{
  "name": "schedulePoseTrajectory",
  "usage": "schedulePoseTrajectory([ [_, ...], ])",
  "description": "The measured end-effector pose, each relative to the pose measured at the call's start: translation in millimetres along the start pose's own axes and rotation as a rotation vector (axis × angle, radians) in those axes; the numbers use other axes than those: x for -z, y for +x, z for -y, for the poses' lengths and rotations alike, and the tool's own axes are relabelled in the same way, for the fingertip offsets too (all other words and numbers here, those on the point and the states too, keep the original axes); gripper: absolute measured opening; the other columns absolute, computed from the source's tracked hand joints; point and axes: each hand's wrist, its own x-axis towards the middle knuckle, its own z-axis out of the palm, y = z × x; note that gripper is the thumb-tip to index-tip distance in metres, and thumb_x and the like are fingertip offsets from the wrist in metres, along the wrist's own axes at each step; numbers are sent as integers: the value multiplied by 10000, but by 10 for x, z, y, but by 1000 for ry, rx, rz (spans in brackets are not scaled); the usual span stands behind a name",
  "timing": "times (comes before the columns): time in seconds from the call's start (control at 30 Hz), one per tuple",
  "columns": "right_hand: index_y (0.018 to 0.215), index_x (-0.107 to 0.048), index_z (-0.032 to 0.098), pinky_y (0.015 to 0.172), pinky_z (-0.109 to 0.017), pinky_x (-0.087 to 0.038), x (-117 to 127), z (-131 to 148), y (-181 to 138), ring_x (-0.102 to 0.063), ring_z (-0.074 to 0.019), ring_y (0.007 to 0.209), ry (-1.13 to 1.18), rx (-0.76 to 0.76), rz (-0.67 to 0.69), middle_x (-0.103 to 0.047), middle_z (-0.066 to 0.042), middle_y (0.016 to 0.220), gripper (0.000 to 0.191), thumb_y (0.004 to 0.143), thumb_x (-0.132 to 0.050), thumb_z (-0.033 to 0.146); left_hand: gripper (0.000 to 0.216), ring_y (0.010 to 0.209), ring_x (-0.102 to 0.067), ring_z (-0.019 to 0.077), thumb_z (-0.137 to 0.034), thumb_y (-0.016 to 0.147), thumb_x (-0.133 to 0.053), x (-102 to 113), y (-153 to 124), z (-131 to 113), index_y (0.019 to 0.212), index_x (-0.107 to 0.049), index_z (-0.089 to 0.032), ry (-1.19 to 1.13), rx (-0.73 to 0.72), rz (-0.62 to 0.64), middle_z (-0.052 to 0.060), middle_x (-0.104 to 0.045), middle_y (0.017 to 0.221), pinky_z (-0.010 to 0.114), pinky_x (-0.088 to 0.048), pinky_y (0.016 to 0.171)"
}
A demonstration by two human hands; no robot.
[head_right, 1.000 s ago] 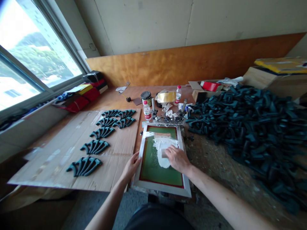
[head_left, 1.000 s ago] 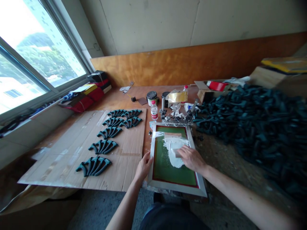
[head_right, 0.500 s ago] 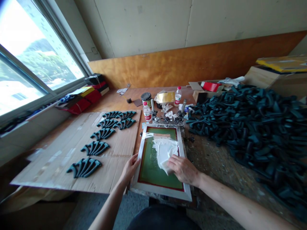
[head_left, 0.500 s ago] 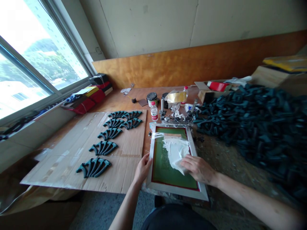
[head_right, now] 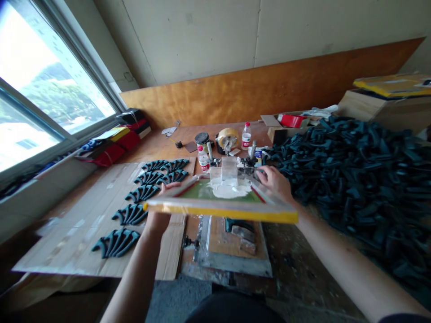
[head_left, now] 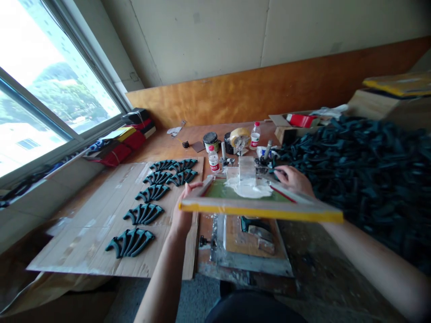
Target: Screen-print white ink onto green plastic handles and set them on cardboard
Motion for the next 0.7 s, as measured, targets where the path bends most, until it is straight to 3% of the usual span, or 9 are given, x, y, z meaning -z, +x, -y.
schedulePoseTrajectory([
  [0.13,834,-625,177,684,-295,-442,-409,-68,-634,-595,-192,754,-26,75,370,-625,-63,875,318,892,-523,473,589,761,-643,164,-664,851,-409,-212,351,-299,1023,-618,-141,-136,-78,63,90,-693,886,228,-478,570],
  [0.23,840,-603,158,764,-307,-443,-617,185,-998,-605,-222,874,-94,144,498,-631,-102,945,174,862,-611,330,579,757,-648,153,-656,833,-463,-305,275,-156,1139,-560,-173,-184,-89,-39,80,-704,925,223,-481,578],
  [0.3,883,-593,142,752,-306,-443,-640,409,-1123,-618,-226,869,-125,71,521,-646,-113,906,119,898,-558,255,617,696,-651,157,-661,796,-519,-384,-2,185,1149,-569,-158,-156,87,-26,97,-715,904,226,-473,549],
  [0.33,913,-586,141,740,-305,-445,-629,529,-1172,-623,-225,856,-123,18,505,-652,-109,887,126,920,-523,249,649,644,-650,171,-685,761,-543,-432,-188,413,1088,-608,-129,-106,275,73,119,-720,854,233,-458,512],
  [0.4,968,-572,152,752,-317,-450,-597,785,-1280,-619,-228,874,-96,-38,432,-656,-101,907,152,940,-494,280,706,767,-691,258,-706,691,-602,-529,-578,909,1131,-624,-153,-48,693,360,172,-717,1009,276,-473,507],
  [0.47,997,-565,165,821,-342,-448,-580,1029,-1411,-589,-241,958,-36,38,364,-643,-101,994,160,920,-531,302,690,946,-674,285,-737,720,-530,-584,-881,1330,1197,-587,-241,-157,830,329,137,-679,1157,302,-500,562],
  [0.53,988,-571,176,863,-340,-441,-559,1173,-1530,-569,-226,970,84,216,378,-632,-79,1004,172,901,-565,325,628,881,-677,256,-696,736,-538,-546,-994,1570,1153,-593,-230,-199,843,230,118,-707,1023,285,-481,567],
  [0.6,995,-582,196,908,-327,-424,-485,1119,-1603,-557,-203,983,219,311,374,-628,-45,1001,204,896,-585,374,556,671,-649,214,-648,730,-559,-397,-916,1612,1038,-615,-188,0,750,134,77,-682,762,260,-431,515],
  [0.7,1014,-603,227,923,-318,-421,-230,590,-1636,-555,-186,1009,313,126,227,-625,-27,1030,185,916,-561,378,439,606,-604,222,-613,731,-535,-50,-665,1435,871,-604,-203,413,524,26,38,-603,626,281,-420,500],
])
